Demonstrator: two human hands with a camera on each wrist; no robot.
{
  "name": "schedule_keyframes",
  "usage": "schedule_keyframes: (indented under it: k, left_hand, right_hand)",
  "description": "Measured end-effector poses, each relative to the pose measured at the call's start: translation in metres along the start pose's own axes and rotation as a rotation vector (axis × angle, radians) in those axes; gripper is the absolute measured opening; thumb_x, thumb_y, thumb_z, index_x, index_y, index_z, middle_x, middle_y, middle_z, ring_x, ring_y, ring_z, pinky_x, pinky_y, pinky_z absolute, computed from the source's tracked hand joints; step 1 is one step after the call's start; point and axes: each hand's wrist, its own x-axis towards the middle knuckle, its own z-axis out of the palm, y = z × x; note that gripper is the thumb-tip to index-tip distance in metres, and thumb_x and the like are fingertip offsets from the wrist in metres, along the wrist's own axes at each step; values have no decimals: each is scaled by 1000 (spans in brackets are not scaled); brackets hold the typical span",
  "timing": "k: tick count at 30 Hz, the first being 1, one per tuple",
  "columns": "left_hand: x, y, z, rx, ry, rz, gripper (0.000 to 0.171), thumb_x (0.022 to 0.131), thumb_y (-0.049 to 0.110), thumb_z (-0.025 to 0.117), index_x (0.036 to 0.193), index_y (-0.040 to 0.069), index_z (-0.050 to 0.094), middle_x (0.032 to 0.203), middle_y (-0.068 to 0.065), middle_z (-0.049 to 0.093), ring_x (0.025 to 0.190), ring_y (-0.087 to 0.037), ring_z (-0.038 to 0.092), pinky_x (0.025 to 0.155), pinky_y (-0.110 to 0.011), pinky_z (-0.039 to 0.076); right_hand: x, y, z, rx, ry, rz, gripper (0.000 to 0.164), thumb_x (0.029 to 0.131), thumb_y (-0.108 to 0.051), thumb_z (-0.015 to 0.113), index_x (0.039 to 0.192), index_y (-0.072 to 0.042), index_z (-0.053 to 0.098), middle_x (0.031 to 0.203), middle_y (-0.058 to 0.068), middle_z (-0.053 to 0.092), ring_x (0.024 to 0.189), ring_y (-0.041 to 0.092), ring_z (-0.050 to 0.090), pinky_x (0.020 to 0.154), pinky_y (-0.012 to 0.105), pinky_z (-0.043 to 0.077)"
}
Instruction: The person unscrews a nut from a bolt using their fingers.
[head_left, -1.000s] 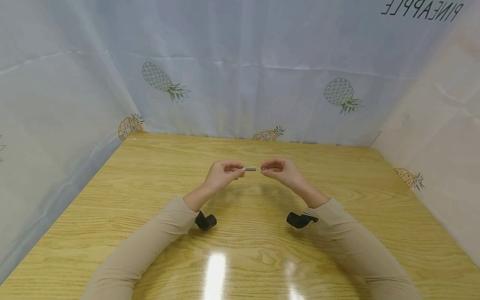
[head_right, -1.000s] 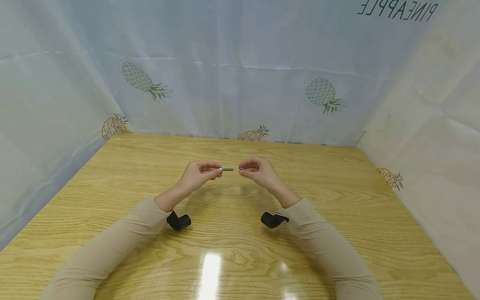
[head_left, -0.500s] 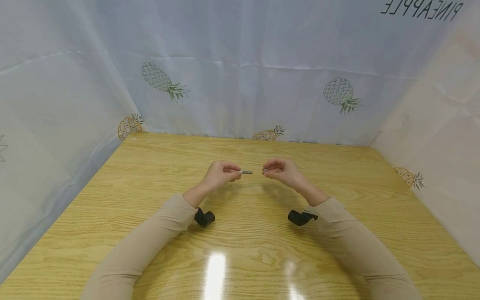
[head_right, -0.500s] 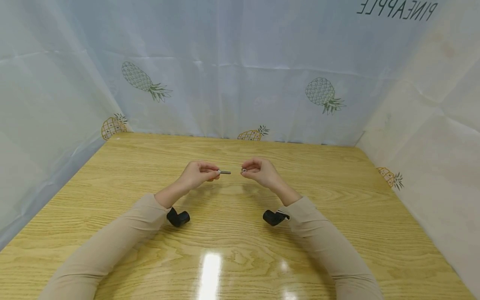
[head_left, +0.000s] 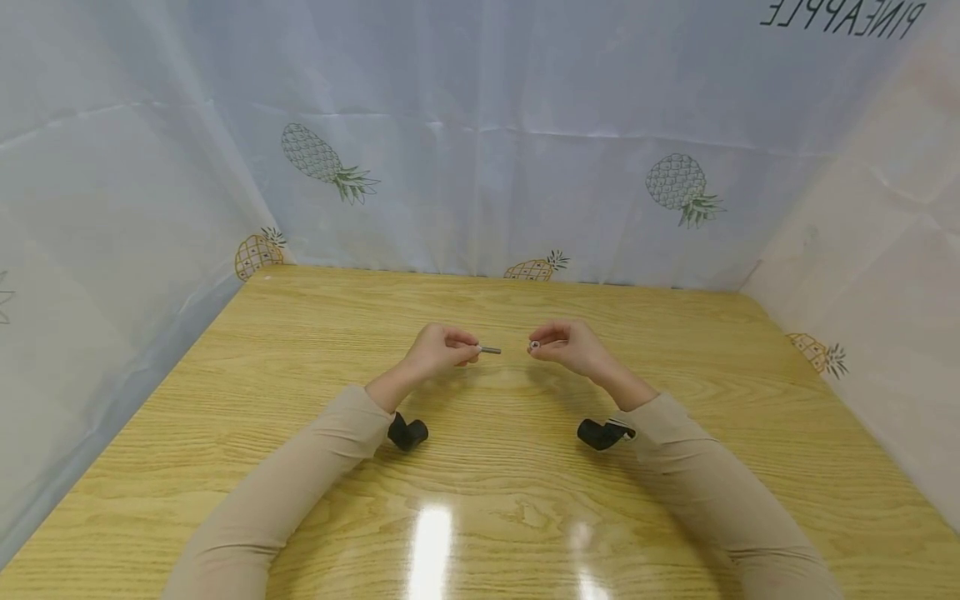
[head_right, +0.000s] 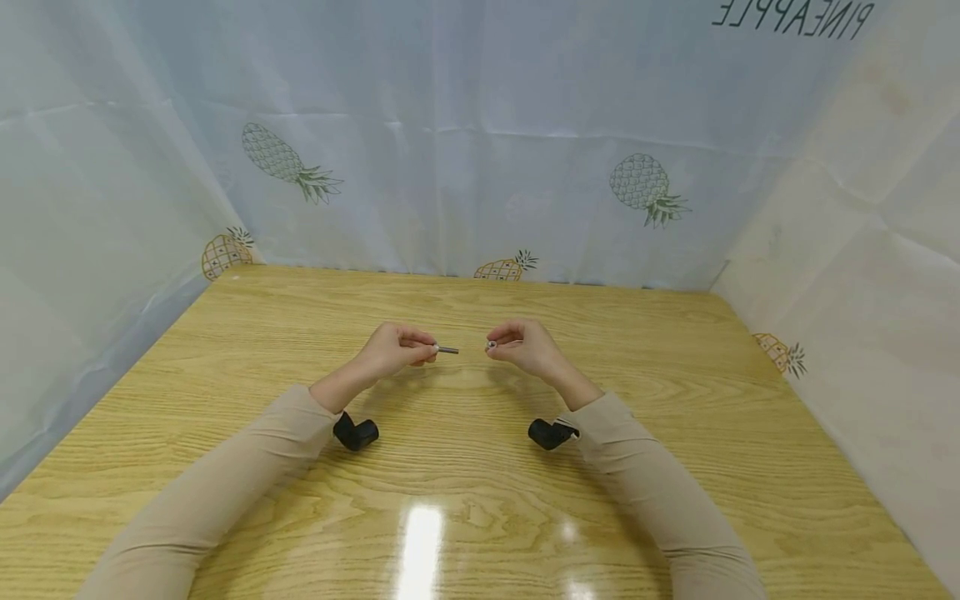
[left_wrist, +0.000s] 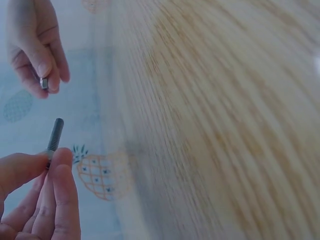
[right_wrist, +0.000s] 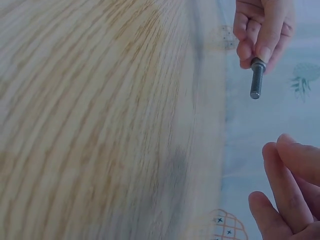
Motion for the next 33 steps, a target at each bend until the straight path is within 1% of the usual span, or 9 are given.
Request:
schedule_keyframes:
  k: [5, 10, 12, 14, 17, 21, 24, 29, 33]
  left_hand:
    - [0, 0, -2, 23, -10, 2, 23, 90, 12, 61, 109, -1, 66, 98, -18, 71, 92, -26, 69, 81, -34, 56]
    - [-1, 0, -3, 30, -25, -8, 23, 90, 11, 61, 109, -2, 66, 98, -18, 71, 94, -27, 69, 81, -35, 55]
    - [-1, 0, -4, 40, -32, -4, 23, 90, 11, 62, 108, -2, 67, 98, -19, 71, 93, -27, 69, 80, -34, 56]
    - [-1, -1, -5, 50, -39, -3, 24, 89, 11, 62, 108, -3, 67, 98, -19, 71, 93, -28, 69, 79, -34, 56]
    - [0, -2, -5, 71, -48, -4, 24, 89, 11, 62, 108, -3, 67, 99, -20, 71, 93, -29, 68, 78, -33, 56]
    - [0, -2, -6, 82, -50, -16, 24, 89, 11, 62, 107, -4, 67, 99, -20, 71, 92, -29, 69, 77, -32, 56]
    - [0, -3, -7, 113, -48, -10, 23, 88, 11, 63, 105, -4, 68, 97, -20, 71, 87, -27, 69, 73, -29, 56]
    - [1, -5, -7, 179, -46, -7, 22, 87, 12, 64, 103, -3, 69, 95, -17, 72, 78, -19, 68, 66, -22, 52]
    - [1, -5, -7, 204, -61, -6, 22, 87, 11, 64, 103, -4, 69, 93, -17, 72, 76, -17, 68, 66, -23, 52]
  right_hand:
    - [1, 3, 0, -30, 3, -16, 33, 88, -13, 64, 116, 4, 60, 109, 17, 65, 95, 20, 63, 85, 37, 52]
    - [1, 6, -1, -76, -2, -50, 30, 88, -13, 64, 113, 4, 62, 107, 19, 64, 91, 21, 63, 82, 38, 52]
    - [1, 8, -2, -106, -6, -63, 28, 88, -13, 65, 111, 3, 63, 105, 18, 64, 89, 21, 61, 80, 37, 51]
    - [2, 10, -3, -132, -15, -80, 28, 88, -14, 65, 110, 3, 64, 103, 17, 64, 89, 20, 61, 78, 34, 50]
    - [4, 13, -4, -134, -42, -84, 28, 88, -13, 65, 111, 4, 63, 101, 17, 64, 89, 22, 60, 77, 34, 50]
    - [3, 14, -4, -126, -77, -48, 29, 88, -14, 65, 112, 3, 63, 98, 15, 64, 90, 25, 61, 76, 37, 50]
    - [3, 14, -4, -128, -95, -22, 29, 88, -14, 65, 113, 1, 63, 99, 14, 64, 90, 25, 61, 75, 36, 50]
    - [5, 16, -2, -141, -106, -20, 29, 87, -14, 65, 112, 1, 63, 103, 15, 64, 91, 22, 61, 78, 34, 51]
    - [5, 17, -2, -147, -108, -19, 29, 87, -14, 66, 112, 1, 64, 104, 15, 64, 93, 22, 60, 82, 35, 52]
